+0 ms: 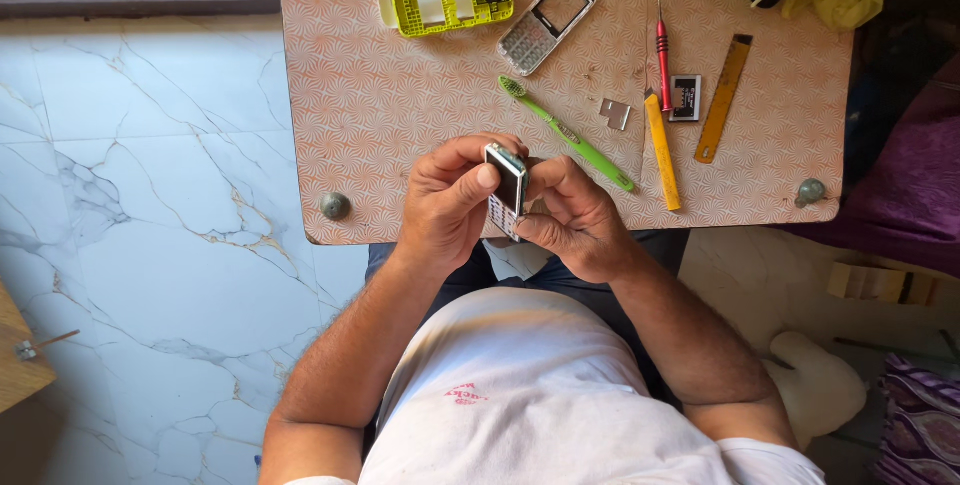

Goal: The person cleans internal phone components with a toothbrush, fits a circuit board onto a keypad assembly, and applies adhesive from a tube to the edges before joining the parts into a casing.

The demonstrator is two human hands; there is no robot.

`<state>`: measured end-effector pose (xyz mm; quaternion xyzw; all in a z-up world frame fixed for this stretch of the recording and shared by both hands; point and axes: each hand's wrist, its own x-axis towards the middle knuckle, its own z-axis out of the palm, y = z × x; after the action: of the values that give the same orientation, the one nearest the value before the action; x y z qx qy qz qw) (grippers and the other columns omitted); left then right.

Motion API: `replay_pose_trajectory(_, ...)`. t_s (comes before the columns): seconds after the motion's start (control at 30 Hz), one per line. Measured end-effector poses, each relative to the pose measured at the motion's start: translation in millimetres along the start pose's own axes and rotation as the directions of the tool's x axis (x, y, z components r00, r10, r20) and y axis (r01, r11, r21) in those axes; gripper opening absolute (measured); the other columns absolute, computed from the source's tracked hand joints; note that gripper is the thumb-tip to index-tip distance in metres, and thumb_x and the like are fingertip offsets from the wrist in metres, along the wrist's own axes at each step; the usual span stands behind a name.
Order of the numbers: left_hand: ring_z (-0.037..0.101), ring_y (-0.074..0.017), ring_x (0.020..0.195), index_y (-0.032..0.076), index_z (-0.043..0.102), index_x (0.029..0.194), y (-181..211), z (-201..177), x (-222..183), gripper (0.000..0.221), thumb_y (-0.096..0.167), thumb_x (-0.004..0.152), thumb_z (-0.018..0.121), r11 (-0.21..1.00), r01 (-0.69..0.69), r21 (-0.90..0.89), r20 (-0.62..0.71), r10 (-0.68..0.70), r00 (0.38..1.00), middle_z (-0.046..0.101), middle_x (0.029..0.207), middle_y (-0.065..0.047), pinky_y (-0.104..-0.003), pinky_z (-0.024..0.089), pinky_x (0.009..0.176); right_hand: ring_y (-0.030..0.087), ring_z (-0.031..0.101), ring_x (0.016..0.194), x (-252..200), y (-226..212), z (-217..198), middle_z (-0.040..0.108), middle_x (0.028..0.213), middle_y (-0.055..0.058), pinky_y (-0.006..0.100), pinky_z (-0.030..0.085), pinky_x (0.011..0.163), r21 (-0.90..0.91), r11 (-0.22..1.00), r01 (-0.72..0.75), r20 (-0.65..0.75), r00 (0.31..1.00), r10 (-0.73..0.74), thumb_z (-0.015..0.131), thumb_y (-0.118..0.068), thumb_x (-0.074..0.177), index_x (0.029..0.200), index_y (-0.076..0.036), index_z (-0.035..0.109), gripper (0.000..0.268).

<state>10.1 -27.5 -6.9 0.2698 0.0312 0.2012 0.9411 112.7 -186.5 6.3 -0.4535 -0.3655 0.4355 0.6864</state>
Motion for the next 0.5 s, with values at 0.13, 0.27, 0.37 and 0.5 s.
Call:
replay_pose_trajectory(0.13,0.065,-0.0178,0.109,0.001,0.066,0.127,0.6,3.4,-1.8,0.034,0.009,0.096,0.078,0.981,-0.065,0.185,-0.078,0.08,0.994,0.07,0.116,-0.01,-0.033,0.054,0.1,0.011,0.052,0.12,0.1,6.6,0.2,0.054,0.123,0.001,0.032,0.044,0.111,0.068,0.998,-0.001,-0.014,1.0,0.001,0.067,-0.001,0.105,0.125,-0.01,0.05,0.027)
replay_pose_trajectory(0.27,0.064,-0.014,0.112,0.005,0.06,0.131,1.4,6.2,-2.1,0.039,0.008,0.097,0.079,0.854,-0.217,0.473,-0.056,0.275,0.96,0.069,0.118,-0.005,-0.03,0.051,0.106,0.008,0.052,0.103,2.2,12.4,0.5,0.053,0.111,-0.001,0.03,0.047,0.102,0.051,0.999,0.005,-0.084,0.996,0.0,0.069,0.0,0.103,0.13,-0.007,0.052,0.032)
replay_pose_trajectory(0.37,0.063,-0.0119,0.109,0.003,0.064,0.126,4.0,5.0,-6.3,0.03,0.007,0.1,0.077,0.702,-0.229,0.674,-0.016,0.323,0.946,0.07,0.119,-0.005,-0.029,0.051,0.108,0.011,0.054,0.115,4.3,10.9,0.4,0.054,0.121,0.002,0.031,0.047,0.107,0.014,1.0,0.011,-0.092,0.996,-0.01,0.067,0.0,0.102,0.131,-0.006,0.05,0.033)
replay_pose_trajectory(0.5,0.063,-0.012,0.109,0.003,0.066,0.123,8.0,6.6,-6.1,0.03,0.014,0.099,0.08,0.63,-0.224,0.744,0.007,0.328,0.945,0.069,0.122,-0.005,-0.027,0.05,0.103,0.014,0.058,0.121,7.7,11.8,0.6,0.058,0.123,0.005,0.036,0.048,0.114,0.049,0.999,0.016,-0.096,0.995,-0.012,0.067,-0.002,0.103,0.132,-0.006,0.05,0.034)
